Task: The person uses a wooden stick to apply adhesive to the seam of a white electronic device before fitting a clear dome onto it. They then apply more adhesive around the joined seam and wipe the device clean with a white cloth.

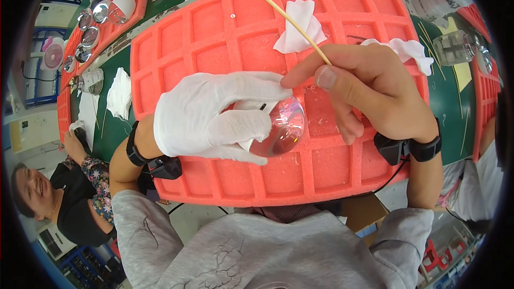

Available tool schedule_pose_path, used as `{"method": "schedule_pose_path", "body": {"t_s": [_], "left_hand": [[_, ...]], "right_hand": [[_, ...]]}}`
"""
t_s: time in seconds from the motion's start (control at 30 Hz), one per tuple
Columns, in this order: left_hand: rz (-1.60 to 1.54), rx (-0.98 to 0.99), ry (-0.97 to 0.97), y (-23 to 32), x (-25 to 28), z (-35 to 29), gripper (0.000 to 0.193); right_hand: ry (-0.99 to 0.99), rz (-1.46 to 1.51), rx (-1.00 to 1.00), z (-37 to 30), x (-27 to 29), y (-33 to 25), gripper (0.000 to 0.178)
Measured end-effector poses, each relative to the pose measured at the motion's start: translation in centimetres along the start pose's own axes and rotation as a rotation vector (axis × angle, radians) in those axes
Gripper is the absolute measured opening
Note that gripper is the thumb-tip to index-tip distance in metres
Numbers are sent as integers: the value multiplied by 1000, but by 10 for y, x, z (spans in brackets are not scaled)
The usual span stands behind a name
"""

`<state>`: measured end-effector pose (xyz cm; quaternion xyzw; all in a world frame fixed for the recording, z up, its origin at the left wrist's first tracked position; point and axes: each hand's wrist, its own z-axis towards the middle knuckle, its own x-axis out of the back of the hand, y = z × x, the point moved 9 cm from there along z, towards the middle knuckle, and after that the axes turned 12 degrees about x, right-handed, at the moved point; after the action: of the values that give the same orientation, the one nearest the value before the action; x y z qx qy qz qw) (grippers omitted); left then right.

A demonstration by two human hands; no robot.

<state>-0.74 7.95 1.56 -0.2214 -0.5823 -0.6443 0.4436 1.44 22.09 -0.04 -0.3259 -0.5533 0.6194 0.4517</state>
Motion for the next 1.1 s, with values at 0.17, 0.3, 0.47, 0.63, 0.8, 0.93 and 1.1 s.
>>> {"method": "schedule_pose_path", "body": {"t_s": [0.17,0.3,0.47,0.63,0.8,0.93,1.1], "left_hand": [[11,-2,-27,3,-3,0,47],[-21,-14,-51,1,-2,2,48],[-54,55,-32,-4,1,1,48],[-65,48,-31,-5,-3,-3,47],[-30,7,1,-2,-2,-1,46],[9,-49,34,8,4,1,45],[-98,151,-117,-10,-5,4,54]], "right_hand": [[8,-6,17,0,0,0,37],[22,4,9,-1,0,1,37],[15,-5,-18,1,0,1,37],[4,-31,-8,-1,0,2,37],[9,-20,-27,-1,-1,3,37],[97,63,-34,-2,5,-1,37],[228,100,157,3,18,-10,36]]}}
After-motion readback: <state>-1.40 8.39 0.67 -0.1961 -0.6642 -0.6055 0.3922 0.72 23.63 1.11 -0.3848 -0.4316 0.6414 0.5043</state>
